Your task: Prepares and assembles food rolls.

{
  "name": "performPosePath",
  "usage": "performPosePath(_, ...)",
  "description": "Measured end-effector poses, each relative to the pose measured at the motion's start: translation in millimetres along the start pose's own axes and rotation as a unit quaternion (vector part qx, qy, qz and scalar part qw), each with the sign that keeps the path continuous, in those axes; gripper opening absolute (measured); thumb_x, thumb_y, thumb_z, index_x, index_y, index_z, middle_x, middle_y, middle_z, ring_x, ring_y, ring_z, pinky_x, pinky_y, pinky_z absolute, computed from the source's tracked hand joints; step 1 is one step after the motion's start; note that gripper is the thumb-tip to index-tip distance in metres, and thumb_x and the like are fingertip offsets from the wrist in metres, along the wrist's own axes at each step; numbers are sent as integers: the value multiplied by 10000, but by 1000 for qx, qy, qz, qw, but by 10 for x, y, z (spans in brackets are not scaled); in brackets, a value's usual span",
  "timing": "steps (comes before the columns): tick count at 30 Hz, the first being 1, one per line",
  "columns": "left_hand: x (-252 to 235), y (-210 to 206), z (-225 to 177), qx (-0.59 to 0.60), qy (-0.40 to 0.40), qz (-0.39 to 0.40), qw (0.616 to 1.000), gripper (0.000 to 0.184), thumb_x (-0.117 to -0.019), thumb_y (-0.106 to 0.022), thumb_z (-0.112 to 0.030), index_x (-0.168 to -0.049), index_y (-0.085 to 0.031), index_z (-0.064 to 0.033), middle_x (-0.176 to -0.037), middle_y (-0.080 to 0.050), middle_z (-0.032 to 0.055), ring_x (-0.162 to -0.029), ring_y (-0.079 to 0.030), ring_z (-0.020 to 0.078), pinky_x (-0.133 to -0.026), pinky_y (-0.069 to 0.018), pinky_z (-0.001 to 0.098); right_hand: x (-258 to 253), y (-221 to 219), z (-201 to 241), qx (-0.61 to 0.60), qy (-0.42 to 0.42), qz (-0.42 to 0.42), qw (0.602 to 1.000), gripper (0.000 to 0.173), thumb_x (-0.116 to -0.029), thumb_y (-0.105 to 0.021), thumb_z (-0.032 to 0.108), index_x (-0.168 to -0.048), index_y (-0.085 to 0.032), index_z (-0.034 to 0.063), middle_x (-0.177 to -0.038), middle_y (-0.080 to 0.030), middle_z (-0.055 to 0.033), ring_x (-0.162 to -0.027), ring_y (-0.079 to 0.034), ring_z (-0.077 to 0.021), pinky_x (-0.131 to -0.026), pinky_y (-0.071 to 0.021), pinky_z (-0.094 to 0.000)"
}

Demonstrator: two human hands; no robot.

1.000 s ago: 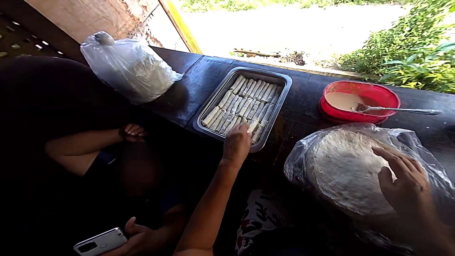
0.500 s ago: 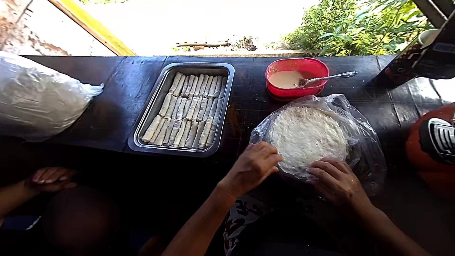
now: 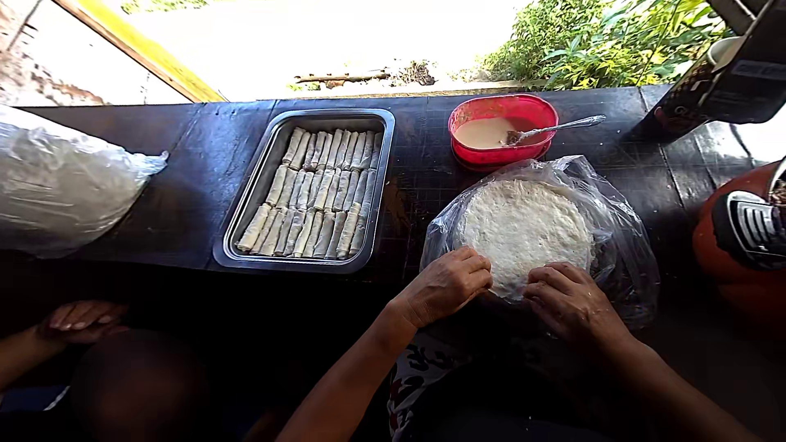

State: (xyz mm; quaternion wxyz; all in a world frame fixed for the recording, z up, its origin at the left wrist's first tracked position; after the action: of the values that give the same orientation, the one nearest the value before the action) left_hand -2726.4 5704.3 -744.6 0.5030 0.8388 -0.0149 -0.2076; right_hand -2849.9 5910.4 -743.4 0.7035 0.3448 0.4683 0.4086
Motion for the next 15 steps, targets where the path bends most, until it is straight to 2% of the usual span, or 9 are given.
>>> performPosePath(3,-40,27,15,4,3,1,1000,205,-1039,-546,-156,-966,-710,-57,-1000,-727,96,-1010,-686,249,-902,-539,338,-28,23,-17,-26,-9,10,1000,213,-947,-585,233,-890,-755,118,-1028,-744,-64,-1021,-689,-297,-841,-546,-458)
performPosePath(7,-131,98,30,1,21,1,1000,188,-1021,-556,-149,-960,-704,-50,-856,-724,86,-870,-709,247,-797,-552,366,-82,70,-59,-69,-36,10,997,190,-922,-593,223,-885,-736,103,-993,-750,-65,-978,-693,-269,-805,-540,-422)
performPosePath(10,-211,115,35,-12,14,2,1000,181,-1013,-562,-137,-942,-704,-49,-796,-705,80,-787,-692,238,-737,-536,365,-183,113,-55,-80,-61,19,995,248,-956,-557,236,-934,-762,99,-944,-760,-56,-945,-706,-251,-804,-555,-392)
performPosePath(12,-250,117,24,-18,10,-3,1000,176,-1012,-568,-137,-940,-704,-53,-797,-708,75,-790,-692,232,-726,-528,358,-270,105,-45,-96,-75,36,992,282,-984,-561,279,-979,-772,91,-900,-752,-57,-886,-704,-236,-785,-556,-377)
performPosePath(15,-274,120,-5,-24,1,-31,999,187,-1017,-562,-133,-931,-707,-51,-814,-712,76,-830,-699,230,-745,-535,349,-407,41,3,-125,-106,74,984,350,-991,-601,375,-1012,-767,68,-841,-717,-69,-771,-664,-227,-698,-530,-391)
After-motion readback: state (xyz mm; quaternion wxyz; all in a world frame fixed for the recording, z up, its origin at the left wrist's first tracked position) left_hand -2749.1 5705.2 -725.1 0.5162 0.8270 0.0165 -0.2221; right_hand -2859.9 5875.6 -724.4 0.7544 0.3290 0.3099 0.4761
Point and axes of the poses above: each hand's wrist, its own x-axis away from the middle knuckle, its own y-axis out of the back of the hand, z = x × y, the point moved 2 cm from there along -x, towards the middle knuckle
